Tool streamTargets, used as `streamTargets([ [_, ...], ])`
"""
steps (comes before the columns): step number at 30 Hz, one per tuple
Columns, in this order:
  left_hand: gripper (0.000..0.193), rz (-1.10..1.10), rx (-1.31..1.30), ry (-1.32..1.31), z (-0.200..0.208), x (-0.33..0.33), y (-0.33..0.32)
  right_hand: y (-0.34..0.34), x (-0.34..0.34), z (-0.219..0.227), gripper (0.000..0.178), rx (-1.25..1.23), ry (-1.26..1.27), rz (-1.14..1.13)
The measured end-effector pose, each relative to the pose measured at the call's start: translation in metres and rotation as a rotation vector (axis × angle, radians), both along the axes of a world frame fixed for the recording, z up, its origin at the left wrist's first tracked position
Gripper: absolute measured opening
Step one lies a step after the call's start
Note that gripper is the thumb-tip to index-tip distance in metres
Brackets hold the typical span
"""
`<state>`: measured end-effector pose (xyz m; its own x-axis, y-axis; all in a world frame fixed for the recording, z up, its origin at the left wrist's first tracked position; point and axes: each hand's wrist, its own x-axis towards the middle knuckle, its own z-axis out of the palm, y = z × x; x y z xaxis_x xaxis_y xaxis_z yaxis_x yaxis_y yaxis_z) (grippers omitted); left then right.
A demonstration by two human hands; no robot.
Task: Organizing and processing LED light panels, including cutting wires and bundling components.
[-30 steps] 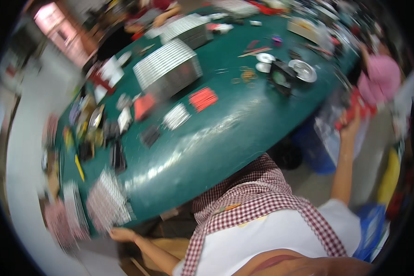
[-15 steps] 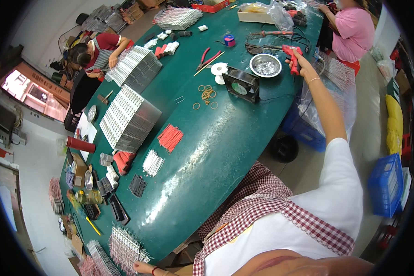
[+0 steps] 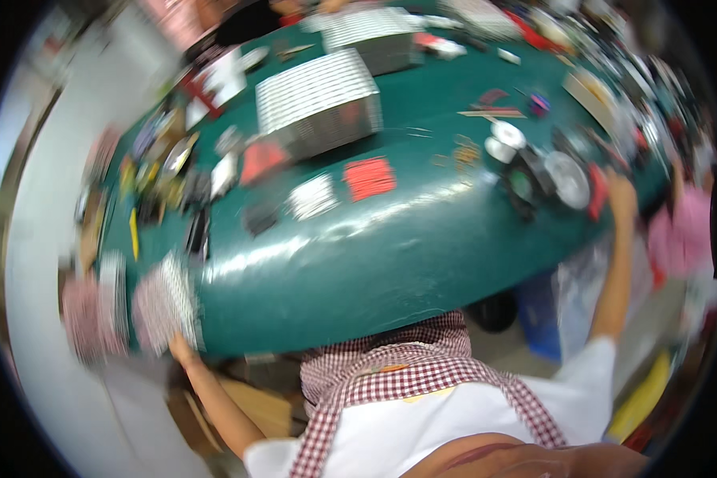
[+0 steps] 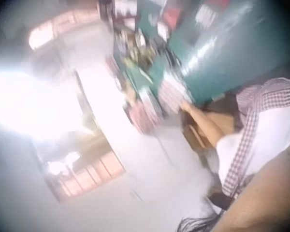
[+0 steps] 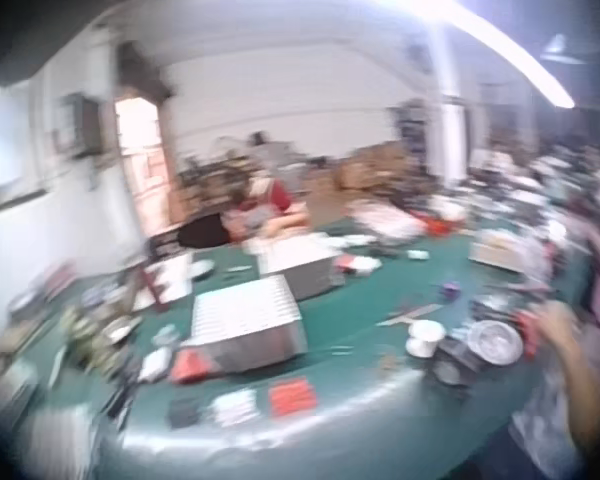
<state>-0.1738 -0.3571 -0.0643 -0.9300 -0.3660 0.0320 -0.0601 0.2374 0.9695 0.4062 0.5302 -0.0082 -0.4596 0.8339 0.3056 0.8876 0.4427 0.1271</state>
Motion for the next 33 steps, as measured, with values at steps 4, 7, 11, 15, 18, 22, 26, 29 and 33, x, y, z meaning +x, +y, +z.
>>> streamTargets([
  [4, 0.023, 0.069, 0.276, 0.085, -0.015, -0.024, -0.017, -0.099, -0.078, 0.079, 0.042, -0.372, 0.939, 0.104],
  [7, 0.041, 0.212, 0.284, -0.145, 0.021, -0.019, 0.045, -0.237, -0.189, 0.121, 0.030, -0.453, 0.957, 0.624],
  [11, 0.053, 0.186, 0.574, -0.261, 0.016, 0.003, -0.028, -0.390, -0.362, 0.136, 0.020, -0.855, 0.486, 1.340],
  [15, 0.050, 0.293, 0.717, -0.342, 0.032, 0.006, -0.025, -0.503, -0.539, 0.092, 0.032, -0.905, 0.246, 1.891],
  [18, 0.023, 0.238, 0.720, -0.276, 0.044, 0.018, -0.005, -0.593, -0.669, 0.057, 0.041, -0.853, 0.088, 1.843],
  [22, 0.031, 0.228, 0.806, -0.270, 0.022, 0.019, -0.021, -0.692, -0.771, 0.010, 0.046, -0.912, 0.132, 1.764],
  [26, 0.048, 0.210, 0.792, -0.261, 0.038, 0.018, -0.005, -0.722, -0.795, -0.015, 0.056, -1.049, -0.025, 1.608],
  [29, 0.051, 0.229, 0.795, -0.343, 0.054, 0.029, -0.013, -0.738, -0.785, -0.012, 0.057, -1.065, -0.170, 1.586],
  [33, 0.047, 0.073, 0.715, -0.329, 0.040, 0.052, -0.047, -0.756, -0.748, 0.005, 0.045, -1.328, -0.490, 1.410],
])
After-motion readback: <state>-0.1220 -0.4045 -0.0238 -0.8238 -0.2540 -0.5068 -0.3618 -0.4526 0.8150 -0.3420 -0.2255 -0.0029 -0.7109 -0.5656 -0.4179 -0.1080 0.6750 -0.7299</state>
